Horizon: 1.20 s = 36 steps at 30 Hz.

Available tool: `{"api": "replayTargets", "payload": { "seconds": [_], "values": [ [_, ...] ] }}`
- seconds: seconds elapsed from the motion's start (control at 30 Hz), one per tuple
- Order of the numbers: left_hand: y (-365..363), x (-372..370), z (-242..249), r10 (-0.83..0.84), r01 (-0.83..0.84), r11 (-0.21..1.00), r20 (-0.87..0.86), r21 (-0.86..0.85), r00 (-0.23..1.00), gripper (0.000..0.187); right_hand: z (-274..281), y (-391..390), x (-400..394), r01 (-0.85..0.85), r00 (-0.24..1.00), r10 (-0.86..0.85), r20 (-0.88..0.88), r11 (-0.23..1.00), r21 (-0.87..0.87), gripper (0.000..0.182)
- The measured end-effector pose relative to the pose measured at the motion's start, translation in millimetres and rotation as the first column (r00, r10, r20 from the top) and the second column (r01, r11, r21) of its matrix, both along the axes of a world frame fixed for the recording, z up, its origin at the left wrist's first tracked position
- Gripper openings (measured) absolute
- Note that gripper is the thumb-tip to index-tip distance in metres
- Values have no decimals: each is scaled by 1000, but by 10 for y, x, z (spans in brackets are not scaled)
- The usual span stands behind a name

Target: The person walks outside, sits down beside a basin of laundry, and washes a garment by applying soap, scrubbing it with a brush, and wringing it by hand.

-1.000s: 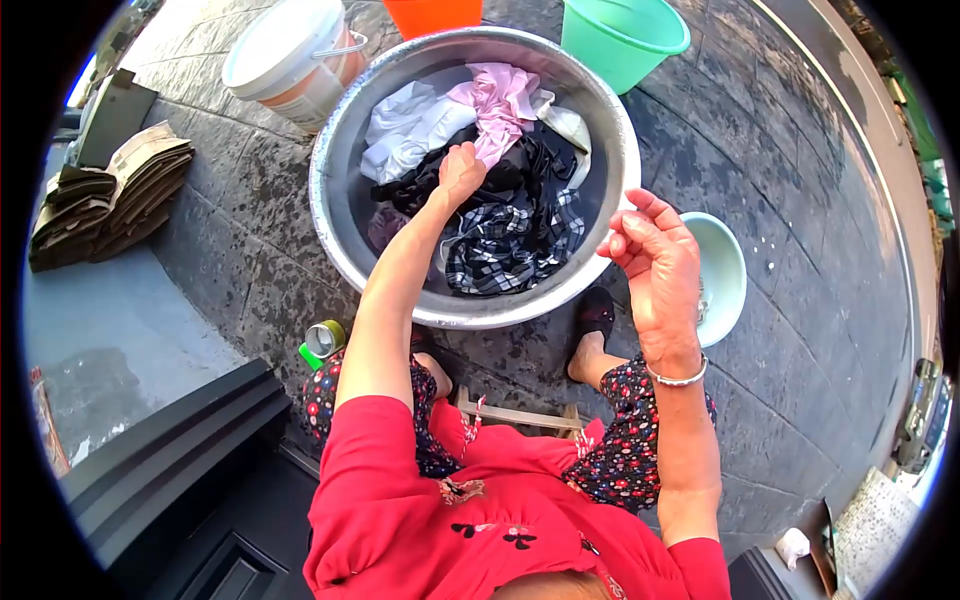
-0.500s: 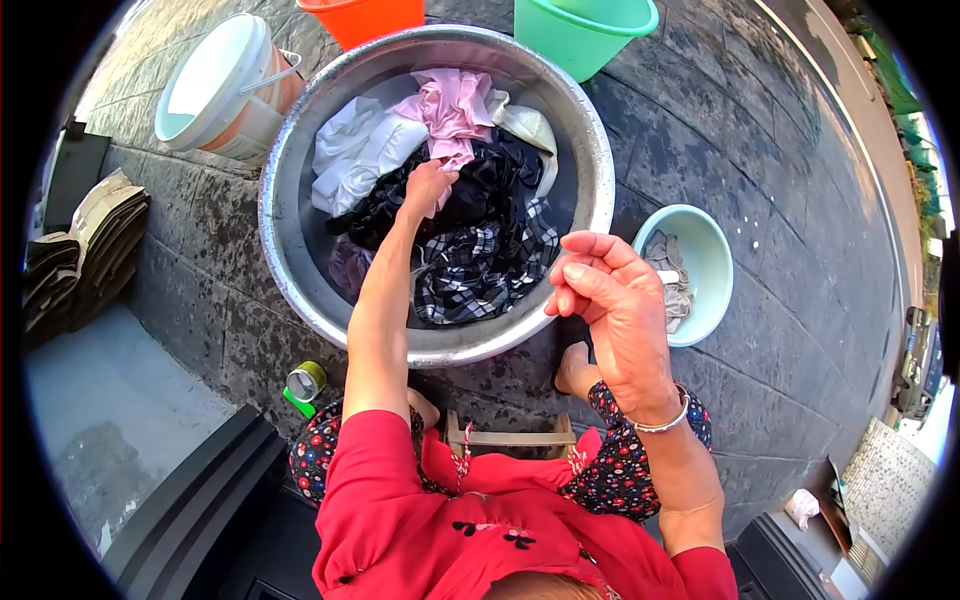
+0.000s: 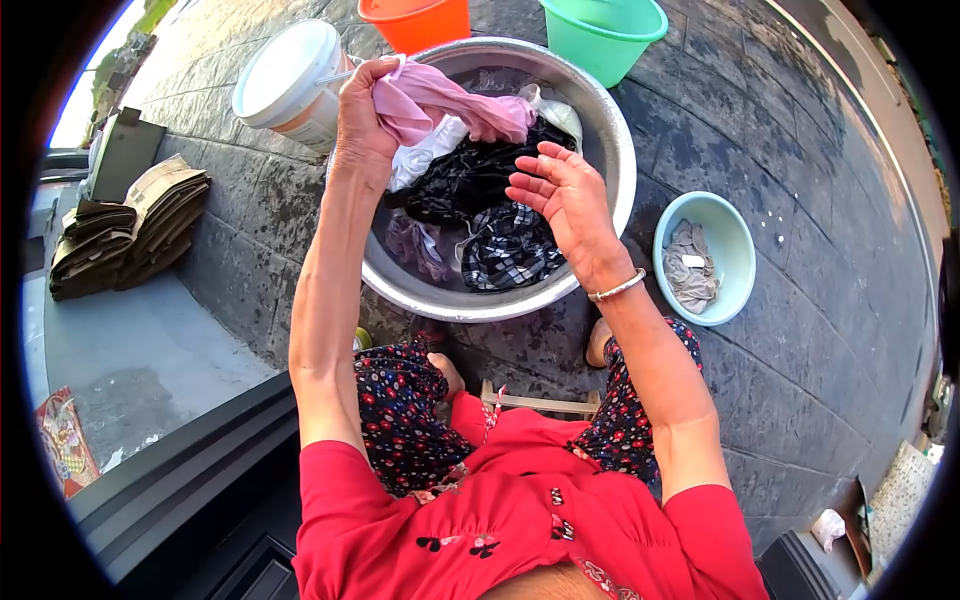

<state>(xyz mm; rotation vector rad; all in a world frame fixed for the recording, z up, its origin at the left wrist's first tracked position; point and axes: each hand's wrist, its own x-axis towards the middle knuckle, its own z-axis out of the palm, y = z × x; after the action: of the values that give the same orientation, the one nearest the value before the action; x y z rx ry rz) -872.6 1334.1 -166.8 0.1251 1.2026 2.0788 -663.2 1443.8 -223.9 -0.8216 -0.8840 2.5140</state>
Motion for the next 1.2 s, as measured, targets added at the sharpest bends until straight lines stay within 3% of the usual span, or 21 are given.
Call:
{"api": "replayTargets", "payload": {
  "seconds": [0.13, 0.2, 0.23, 0.27, 0.33, 0.37, 0.47, 0.5, 0.6, 0.63, 0.7, 0.73, 0.8, 0.83, 0.87, 0.97, 1.0, 1.1, 1.13, 1.17, 1.2],
  "values": [
    [-150, 569, 325, -62, 59, 996, 35, 71, 997, 27, -383, -259, -226, -43, 999, 46, 13, 984, -175, 57],
    [-305, 878, 234, -97, 96, 995, 67, 10, 993, 30, -420, -288, -330, -66, 997, 70, 8, 962, -266, 56],
    [-448, 969, 115, -211, 212, 977, 74, -8, 975, 30, -452, -293, -332, -177, 975, 152, -163, 973, -151, 58],
    [-596, 1010, -54, -323, 326, 945, 83, -27, 943, 31, -533, -304, -396, -128, 991, 111, -78, 959, -255, 40],
    [-821, 1030, -379, -410, 423, 905, 168, -48, 896, 25, -895, -409, -404, -131, 978, 143, 150, 988, -87, 22],
    [-850, 1152, -444, -126, 198, 940, 255, -278, 959, 17, -975, -440, -316, -124, 979, 111, 168, 990, 67, 28],
    [-1196, 837, -1392, -233, 326, 806, 242, -493, 942, 12, -869, -466, -178, -239, 963, 210, 167, 955, 175, 34],
    [-1304, 701, -1724, -355, 393, 684, 190, -615, 915, 16, -846, -458, -163, -247, 961, 217, 171, 952, 178, 34],
    [-1060, 584, -2115, -181, 260, 590, 189, -764, 965, 46, -723, -463, -91, -350, 937, 320, 141, 849, 395, 37],
    [-1008, 393, -2630, -206, 313, 758, 246, -572, 947, 55, -583, -471, -39, -434, 901, 383, 205, 806, 403, 36],
    [-581, 392, -2662, -191, 340, 893, 436, -294, 879, 47, -640, -521, 48, -531, 846, 457, 275, 670, 519, 34],
    [-417, 435, -2689, -192, 302, 936, 457, -180, 869, 44, -683, -546, 91, -503, 847, 425, 319, 450, 738, 29],
    [-213, 749, -2639, -36, 112, 944, 242, -310, 970, 34, -885, -544, 188, -338, 865, 391, 316, -14, 941, 26],
    [-262, 720, -2893, -87, 186, 963, 425, -197, 901, 36, -934, -541, 255, -496, 779, 424, 461, -32, 868, 23],
    [-276, 731, -2939, -22, 143, 973, 543, -183, 839, 30, -972, -521, 289, -501, 778, 423, 464, -29, 865, 23],
    [-293, 728, -2663, -100, 61, 995, 613, 84, 784, 33, -1075, -449, 389, -662, 601, 486, 635, -143, 736, 27],
    [-290, 715, -2470, -58, 43, 998, 570, 39, 820, 34, -1088, -409, 390, -658, 599, 490, 632, -147, 738, 27],
    [-219, 698, -1889, -99, 31, 986, 424, 164, 900, 36, -1040, -280, 317, -554, 828, 208, 521, 157, 817, 39],
    [-194, 694, -1701, -137, 79, 983, 371, 167, 918, 37, -995, -245, 246, -547, 832, 209, 514, 151, 823, 39],
    [-149, 718, -1471, -138, 76, 982, 381, 174, 914, 37, -936, -206, 150, -465, 872, 205, 444, 630, 622, 46],
    [-109, 757, -1276, -141, 75, 981, 389, 180, 910, 37, -858, -160, 71, -270, 909, 166, 382, 933, 238, 55]
  ]
}}
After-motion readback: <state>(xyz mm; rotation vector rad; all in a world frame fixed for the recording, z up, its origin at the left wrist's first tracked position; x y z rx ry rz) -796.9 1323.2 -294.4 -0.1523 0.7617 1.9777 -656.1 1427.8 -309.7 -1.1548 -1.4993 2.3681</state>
